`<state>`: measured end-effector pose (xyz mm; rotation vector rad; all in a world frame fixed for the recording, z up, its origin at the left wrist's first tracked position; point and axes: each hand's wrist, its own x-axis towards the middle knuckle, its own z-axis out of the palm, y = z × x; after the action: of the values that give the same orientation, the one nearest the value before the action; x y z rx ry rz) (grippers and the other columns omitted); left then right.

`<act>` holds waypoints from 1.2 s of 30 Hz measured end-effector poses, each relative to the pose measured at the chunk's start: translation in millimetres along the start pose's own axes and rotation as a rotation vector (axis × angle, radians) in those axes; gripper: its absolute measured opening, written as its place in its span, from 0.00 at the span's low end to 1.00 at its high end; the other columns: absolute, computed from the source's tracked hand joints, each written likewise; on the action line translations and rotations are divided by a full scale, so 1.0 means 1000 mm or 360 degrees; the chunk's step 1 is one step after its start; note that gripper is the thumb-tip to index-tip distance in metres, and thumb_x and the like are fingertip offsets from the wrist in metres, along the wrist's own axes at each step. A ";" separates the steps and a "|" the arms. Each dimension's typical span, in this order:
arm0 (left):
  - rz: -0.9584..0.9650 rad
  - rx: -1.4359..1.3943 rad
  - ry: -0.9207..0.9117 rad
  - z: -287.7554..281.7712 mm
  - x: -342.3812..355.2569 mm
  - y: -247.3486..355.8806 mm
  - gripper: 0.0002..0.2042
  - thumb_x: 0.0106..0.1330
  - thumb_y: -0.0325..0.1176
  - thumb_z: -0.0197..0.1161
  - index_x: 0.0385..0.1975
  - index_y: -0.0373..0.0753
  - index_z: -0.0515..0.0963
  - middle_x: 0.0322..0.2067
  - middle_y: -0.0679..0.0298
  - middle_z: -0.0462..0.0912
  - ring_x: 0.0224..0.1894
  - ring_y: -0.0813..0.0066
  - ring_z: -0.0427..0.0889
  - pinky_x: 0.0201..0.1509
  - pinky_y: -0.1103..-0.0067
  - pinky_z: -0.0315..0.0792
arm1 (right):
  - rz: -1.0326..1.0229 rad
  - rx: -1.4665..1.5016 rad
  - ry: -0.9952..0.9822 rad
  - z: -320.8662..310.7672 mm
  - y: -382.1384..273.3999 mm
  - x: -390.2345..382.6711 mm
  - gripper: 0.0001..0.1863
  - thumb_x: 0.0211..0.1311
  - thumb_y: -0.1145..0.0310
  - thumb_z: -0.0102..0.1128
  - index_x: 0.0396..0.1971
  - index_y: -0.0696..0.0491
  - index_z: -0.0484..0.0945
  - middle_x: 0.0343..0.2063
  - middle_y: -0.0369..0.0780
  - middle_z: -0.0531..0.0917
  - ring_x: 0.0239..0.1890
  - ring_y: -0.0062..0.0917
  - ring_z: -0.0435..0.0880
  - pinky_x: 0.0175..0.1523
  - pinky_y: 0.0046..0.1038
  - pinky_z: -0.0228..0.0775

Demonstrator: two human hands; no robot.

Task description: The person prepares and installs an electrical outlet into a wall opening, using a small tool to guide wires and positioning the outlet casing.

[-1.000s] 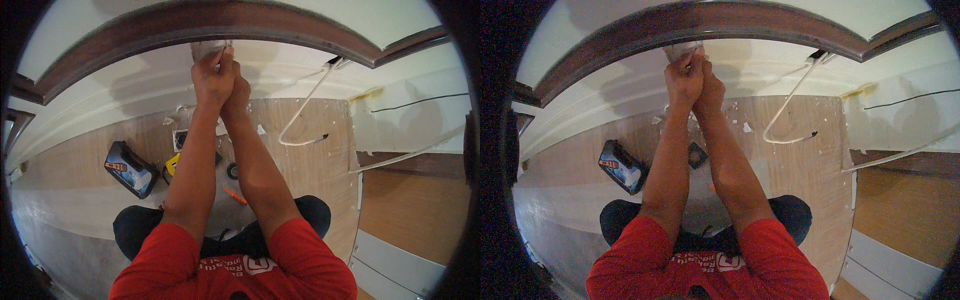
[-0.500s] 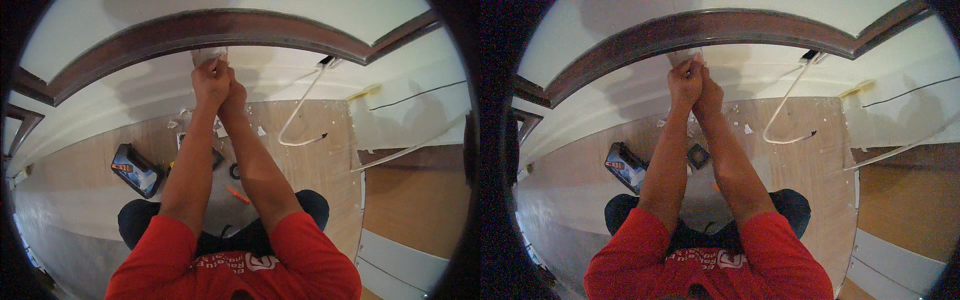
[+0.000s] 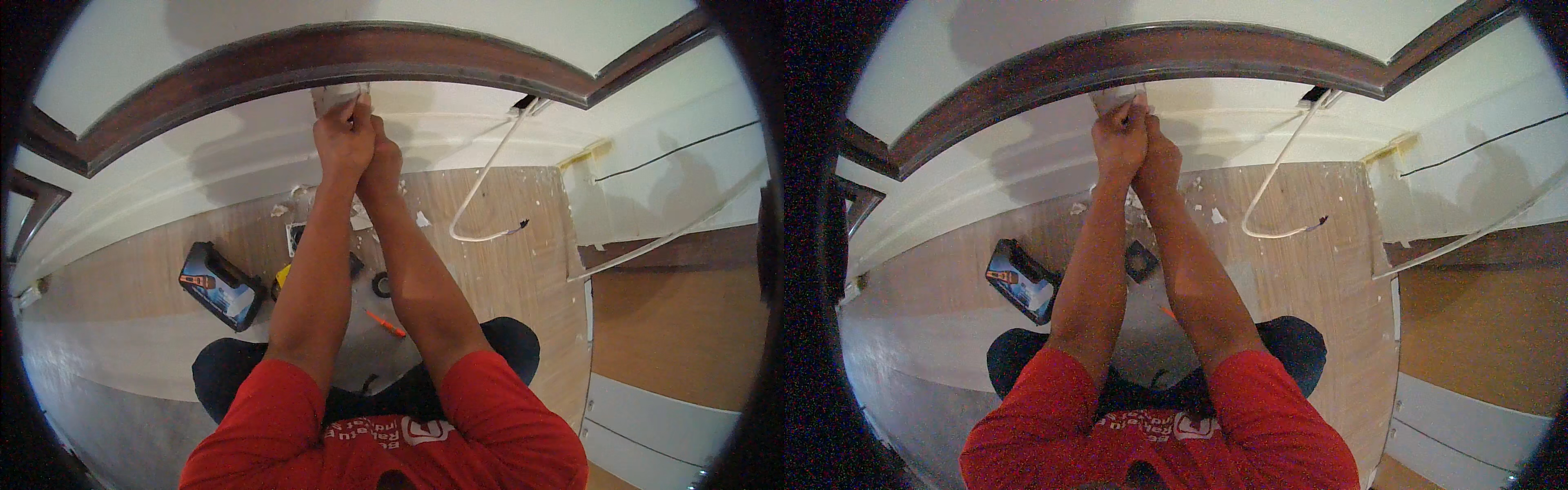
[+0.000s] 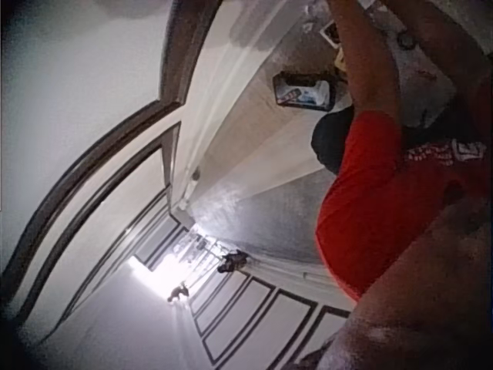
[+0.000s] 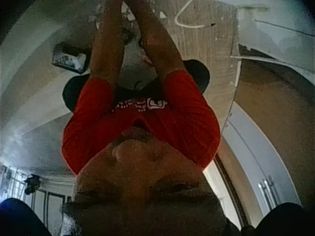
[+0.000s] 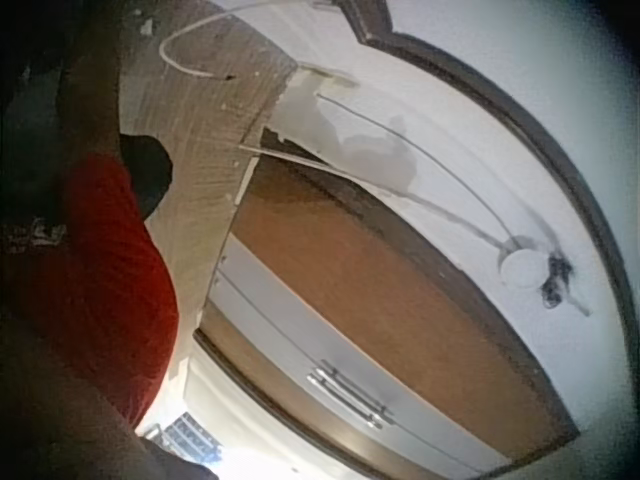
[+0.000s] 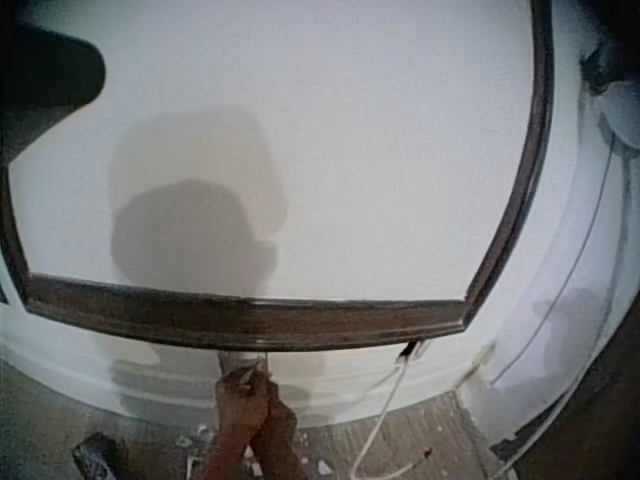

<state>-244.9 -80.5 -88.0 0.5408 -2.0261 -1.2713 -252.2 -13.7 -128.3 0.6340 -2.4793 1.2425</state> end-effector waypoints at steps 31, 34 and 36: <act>-0.0099 0.0162 -0.0307 -0.024 0.022 0.014 0.14 0.63 0.41 0.63 0.32 0.34 0.84 0.29 0.49 0.85 0.32 0.55 0.84 0.41 0.69 0.75 | 0.0184 -0.0101 -0.0114 -0.023 -0.040 0.005 0.21 0.56 0.63 0.63 0.46 0.58 0.72 0.22 0.52 0.83 0.29 0.50 0.84 0.35 0.46 0.75; -0.0135 0.0035 -0.0213 -0.019 0.017 0.014 0.15 0.63 0.41 0.62 0.31 0.33 0.84 0.26 0.46 0.83 0.28 0.54 0.83 0.39 0.68 0.74 | 0.0220 -0.0126 -0.0132 -0.025 -0.040 0.004 0.21 0.55 0.63 0.64 0.46 0.58 0.73 0.23 0.52 0.83 0.29 0.50 0.84 0.35 0.46 0.75; -0.0136 -0.0036 -0.0147 -0.016 0.013 0.013 0.15 0.64 0.41 0.62 0.29 0.33 0.83 0.23 0.45 0.81 0.25 0.52 0.82 0.36 0.68 0.74 | 0.0231 -0.0140 -0.0155 -0.025 -0.040 0.003 0.21 0.54 0.63 0.65 0.45 0.58 0.73 0.24 0.52 0.83 0.30 0.50 0.84 0.36 0.46 0.75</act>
<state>-242.0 -93.7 -67.4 0.5730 -2.0811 -1.3916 -233.2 -15.3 -84.9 0.5113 -2.6859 1.1702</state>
